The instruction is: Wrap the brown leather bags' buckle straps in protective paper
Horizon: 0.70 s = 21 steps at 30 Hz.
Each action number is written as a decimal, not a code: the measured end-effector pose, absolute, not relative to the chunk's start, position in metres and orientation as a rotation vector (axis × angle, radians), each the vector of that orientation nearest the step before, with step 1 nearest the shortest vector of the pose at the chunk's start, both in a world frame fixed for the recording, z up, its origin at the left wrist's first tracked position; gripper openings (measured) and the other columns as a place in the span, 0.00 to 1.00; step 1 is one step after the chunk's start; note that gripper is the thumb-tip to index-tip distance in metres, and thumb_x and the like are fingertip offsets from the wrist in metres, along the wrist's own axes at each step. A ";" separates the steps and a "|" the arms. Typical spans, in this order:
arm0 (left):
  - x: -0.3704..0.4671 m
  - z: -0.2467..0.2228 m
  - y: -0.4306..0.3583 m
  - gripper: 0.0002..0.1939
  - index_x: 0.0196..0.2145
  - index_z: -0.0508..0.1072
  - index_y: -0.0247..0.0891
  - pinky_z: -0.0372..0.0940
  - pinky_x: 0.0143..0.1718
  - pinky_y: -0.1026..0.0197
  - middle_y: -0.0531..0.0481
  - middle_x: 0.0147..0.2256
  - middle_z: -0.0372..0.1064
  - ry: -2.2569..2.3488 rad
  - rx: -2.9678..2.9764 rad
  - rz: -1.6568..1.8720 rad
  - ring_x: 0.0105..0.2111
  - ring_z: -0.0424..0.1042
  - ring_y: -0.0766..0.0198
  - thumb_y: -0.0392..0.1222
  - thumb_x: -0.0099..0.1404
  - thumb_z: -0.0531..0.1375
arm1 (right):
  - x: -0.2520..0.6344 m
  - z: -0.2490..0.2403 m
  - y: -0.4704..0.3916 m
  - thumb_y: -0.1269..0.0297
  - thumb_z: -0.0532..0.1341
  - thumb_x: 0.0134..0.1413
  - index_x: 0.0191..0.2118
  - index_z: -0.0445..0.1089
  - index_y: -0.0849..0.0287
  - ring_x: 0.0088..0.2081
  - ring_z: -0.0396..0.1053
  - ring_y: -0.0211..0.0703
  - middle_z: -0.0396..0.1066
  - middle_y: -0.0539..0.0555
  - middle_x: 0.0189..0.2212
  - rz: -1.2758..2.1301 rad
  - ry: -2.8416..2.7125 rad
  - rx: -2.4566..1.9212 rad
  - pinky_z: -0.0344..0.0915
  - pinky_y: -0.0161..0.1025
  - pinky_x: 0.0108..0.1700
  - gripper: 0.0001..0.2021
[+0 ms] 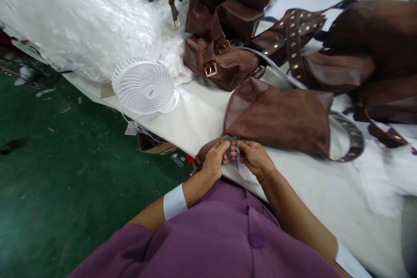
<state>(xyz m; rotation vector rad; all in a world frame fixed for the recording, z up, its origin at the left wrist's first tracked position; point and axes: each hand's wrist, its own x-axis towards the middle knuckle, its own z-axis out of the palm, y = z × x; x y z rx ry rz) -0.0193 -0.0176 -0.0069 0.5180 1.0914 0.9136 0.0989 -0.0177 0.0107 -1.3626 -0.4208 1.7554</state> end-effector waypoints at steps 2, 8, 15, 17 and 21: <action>-0.018 -0.007 -0.017 0.12 0.30 0.67 0.36 0.48 0.16 0.71 0.54 0.22 0.64 1.095 0.495 0.908 0.17 0.59 0.74 0.45 0.52 0.63 | 0.099 0.011 -0.017 0.64 0.65 0.41 0.27 0.69 0.62 0.19 0.64 0.35 0.69 0.52 0.20 1.764 -0.403 -1.363 0.65 0.33 0.22 0.07; -0.021 -0.002 -0.017 0.13 0.27 0.65 0.35 0.47 0.15 0.72 0.51 0.24 0.66 1.015 0.429 0.860 0.17 0.59 0.75 0.44 0.50 0.64 | 0.101 0.007 -0.016 0.68 0.63 0.44 0.27 0.69 0.62 0.17 0.62 0.33 0.67 0.50 0.17 1.779 -0.360 -1.347 0.63 0.31 0.19 0.04; -0.023 -0.001 -0.018 0.12 0.27 0.63 0.35 0.49 0.17 0.72 0.53 0.25 0.65 1.029 0.402 0.902 0.18 0.57 0.76 0.40 0.50 0.65 | 0.106 -0.004 -0.017 0.64 0.64 0.44 0.27 0.69 0.62 0.16 0.62 0.32 0.70 0.52 0.21 1.752 -0.485 -1.366 0.61 0.30 0.17 0.06; -0.023 0.000 -0.019 0.14 0.28 0.64 0.35 0.50 0.17 0.71 0.53 0.26 0.66 1.042 0.418 0.923 0.18 0.57 0.76 0.43 0.50 0.65 | 0.106 -0.003 -0.016 0.65 0.64 0.45 0.27 0.69 0.63 0.16 0.61 0.31 0.71 0.52 0.22 1.755 -0.479 -1.334 0.61 0.30 0.17 0.06; -0.021 0.002 -0.018 0.17 0.28 0.65 0.35 0.50 0.16 0.70 0.52 0.26 0.66 1.044 0.452 0.960 0.17 0.57 0.76 0.49 0.51 0.66 | 0.106 0.003 -0.015 0.68 0.63 0.46 0.26 0.70 0.64 0.16 0.60 0.31 0.70 0.52 0.21 1.821 -0.363 -1.209 0.61 0.29 0.17 0.04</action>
